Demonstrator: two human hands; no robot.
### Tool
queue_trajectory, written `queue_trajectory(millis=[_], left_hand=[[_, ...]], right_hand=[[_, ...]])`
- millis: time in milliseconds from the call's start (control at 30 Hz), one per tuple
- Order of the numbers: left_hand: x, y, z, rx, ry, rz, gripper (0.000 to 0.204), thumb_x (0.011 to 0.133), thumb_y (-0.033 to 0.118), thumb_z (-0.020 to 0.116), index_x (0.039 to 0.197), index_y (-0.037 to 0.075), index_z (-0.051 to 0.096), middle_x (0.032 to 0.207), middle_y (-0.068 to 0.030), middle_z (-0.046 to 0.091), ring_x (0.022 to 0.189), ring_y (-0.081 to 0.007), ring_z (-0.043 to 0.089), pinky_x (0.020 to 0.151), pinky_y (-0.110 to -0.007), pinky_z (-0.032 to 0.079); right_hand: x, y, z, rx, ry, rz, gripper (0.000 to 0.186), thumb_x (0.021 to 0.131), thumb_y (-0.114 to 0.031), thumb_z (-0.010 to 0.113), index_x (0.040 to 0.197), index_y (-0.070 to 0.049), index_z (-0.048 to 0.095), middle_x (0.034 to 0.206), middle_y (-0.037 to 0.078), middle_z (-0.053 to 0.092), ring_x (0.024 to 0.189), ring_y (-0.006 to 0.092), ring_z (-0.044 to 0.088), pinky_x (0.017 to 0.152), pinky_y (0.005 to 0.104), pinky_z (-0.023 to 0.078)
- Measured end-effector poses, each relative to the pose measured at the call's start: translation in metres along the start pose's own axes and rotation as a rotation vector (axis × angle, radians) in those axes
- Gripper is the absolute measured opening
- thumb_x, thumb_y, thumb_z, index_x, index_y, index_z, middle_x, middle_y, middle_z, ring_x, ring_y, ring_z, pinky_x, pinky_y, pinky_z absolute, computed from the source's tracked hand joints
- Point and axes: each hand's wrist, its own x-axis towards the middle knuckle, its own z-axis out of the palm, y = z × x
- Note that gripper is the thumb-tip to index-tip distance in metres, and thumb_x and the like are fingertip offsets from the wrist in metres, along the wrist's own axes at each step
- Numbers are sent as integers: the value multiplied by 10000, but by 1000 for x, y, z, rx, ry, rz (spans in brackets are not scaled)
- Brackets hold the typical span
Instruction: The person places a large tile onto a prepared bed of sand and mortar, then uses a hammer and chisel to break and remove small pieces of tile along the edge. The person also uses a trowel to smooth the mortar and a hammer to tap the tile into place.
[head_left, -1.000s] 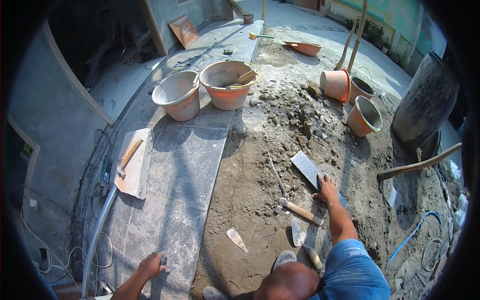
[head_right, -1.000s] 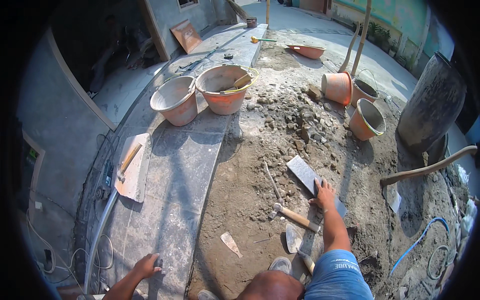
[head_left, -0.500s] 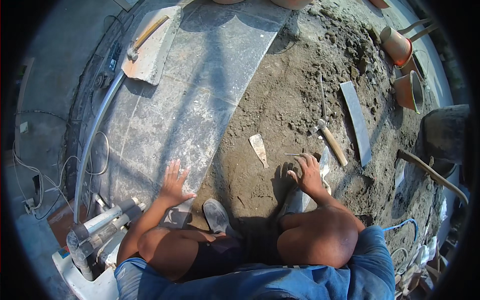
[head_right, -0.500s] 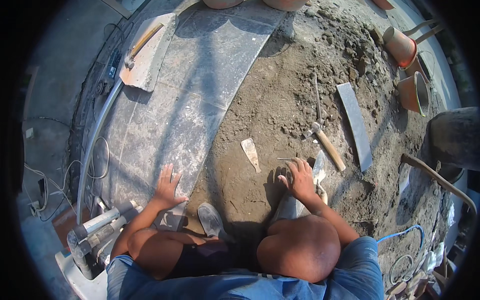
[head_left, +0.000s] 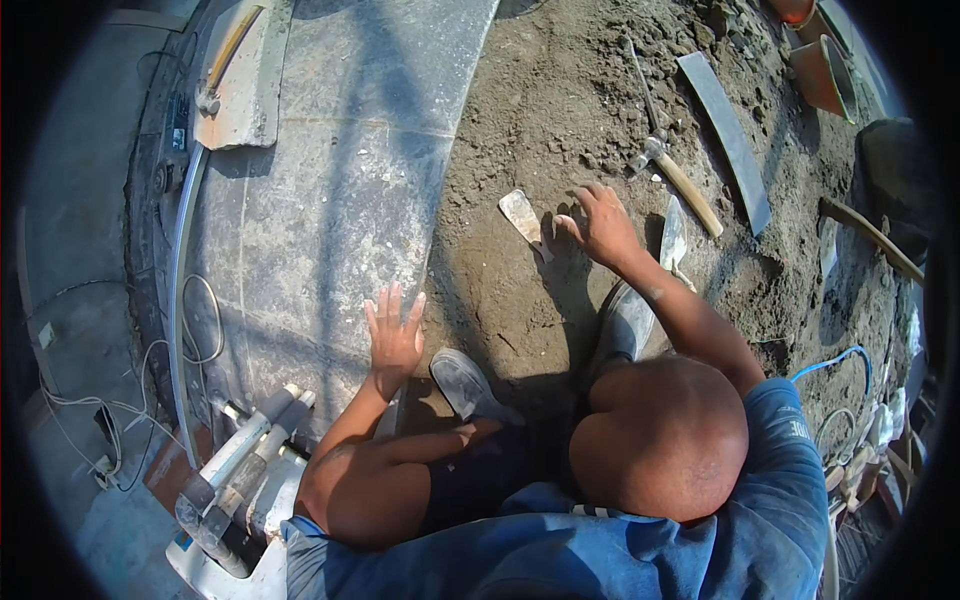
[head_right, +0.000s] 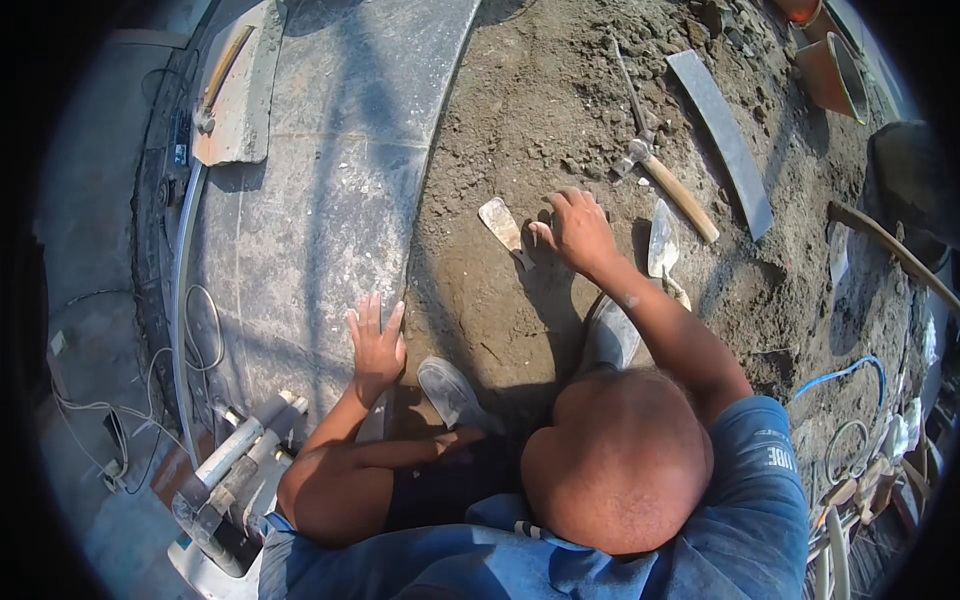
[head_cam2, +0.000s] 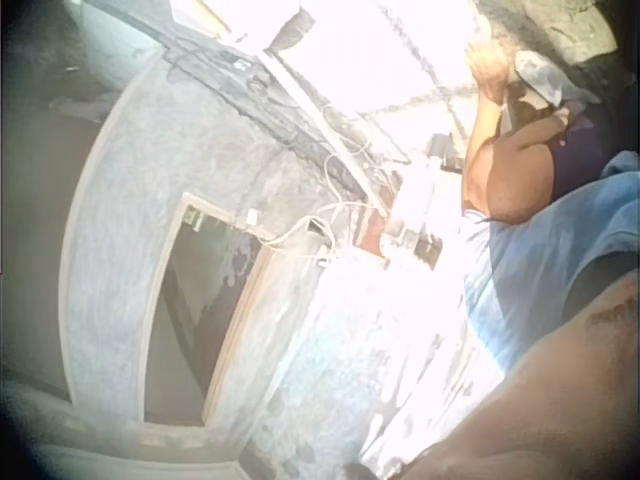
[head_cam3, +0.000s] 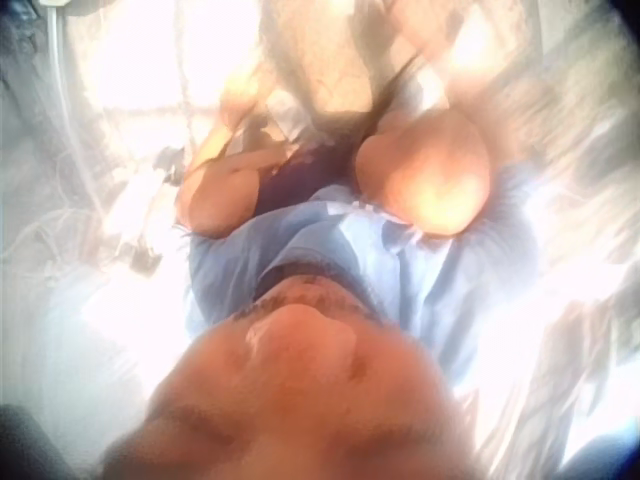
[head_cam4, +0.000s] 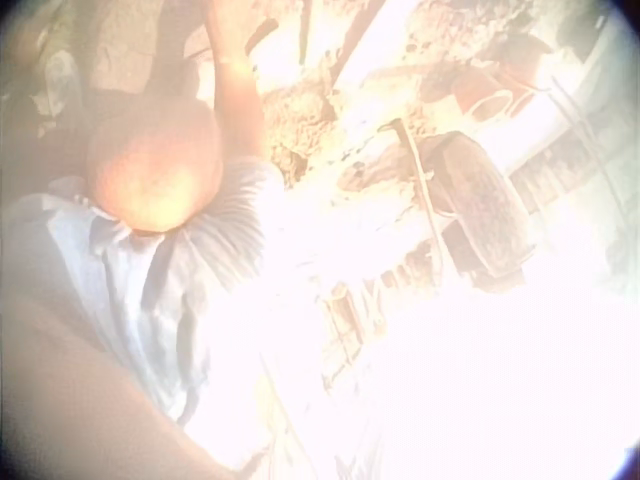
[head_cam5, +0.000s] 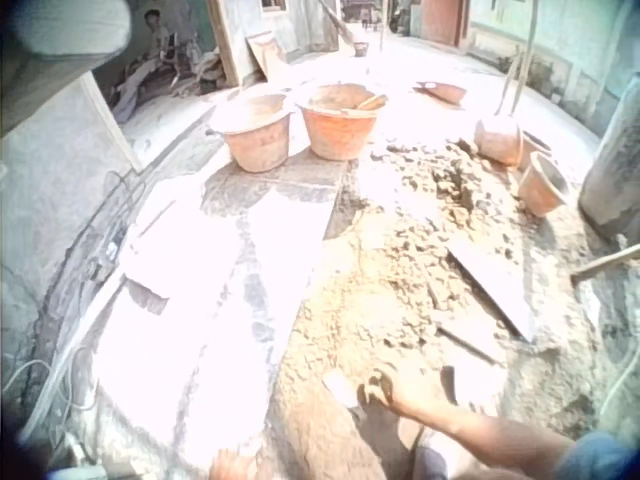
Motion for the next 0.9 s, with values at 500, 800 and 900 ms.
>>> queue_trajectory(millis=[500, 800, 900], left_hand=[[-56, -29, 1, -88, 75, -50, 871, 750, 279, 791, 1478, 25, 386, 1558, -309, 304, 1442, -502, 299, 1180, -630, 242], [-129, -13, 9, -103, 93, -338, 918, 760, 387, 813, 1524, 73, 412, 1581, -267, 312, 1473, -459, 286, 1200, -614, 210], [-161, -3, 18, 0, 99, -412, 911, 764, 382, 809, 1517, 61, 411, 1579, -267, 315, 1467, -463, 293, 1202, -606, 216]], right_hand=[[-1, -11, 70, 78, -243, 135, 292, 919, -170, 661, 1166, -30, 598, 1047, 230, 643, 980, 428, 648, 857, 495, 535], [-68, -8, 18, 242, -658, -92, 228, 937, -158, 587, 1122, -34, 635, 1043, 248, 686, 1005, 468, 646, 848, 498, 522], [-84, 0, 27, 244, -796, -146, 285, 915, -110, 567, 1183, -20, 607, 1054, 266, 689, 1011, 467, 651, 871, 502, 528]])
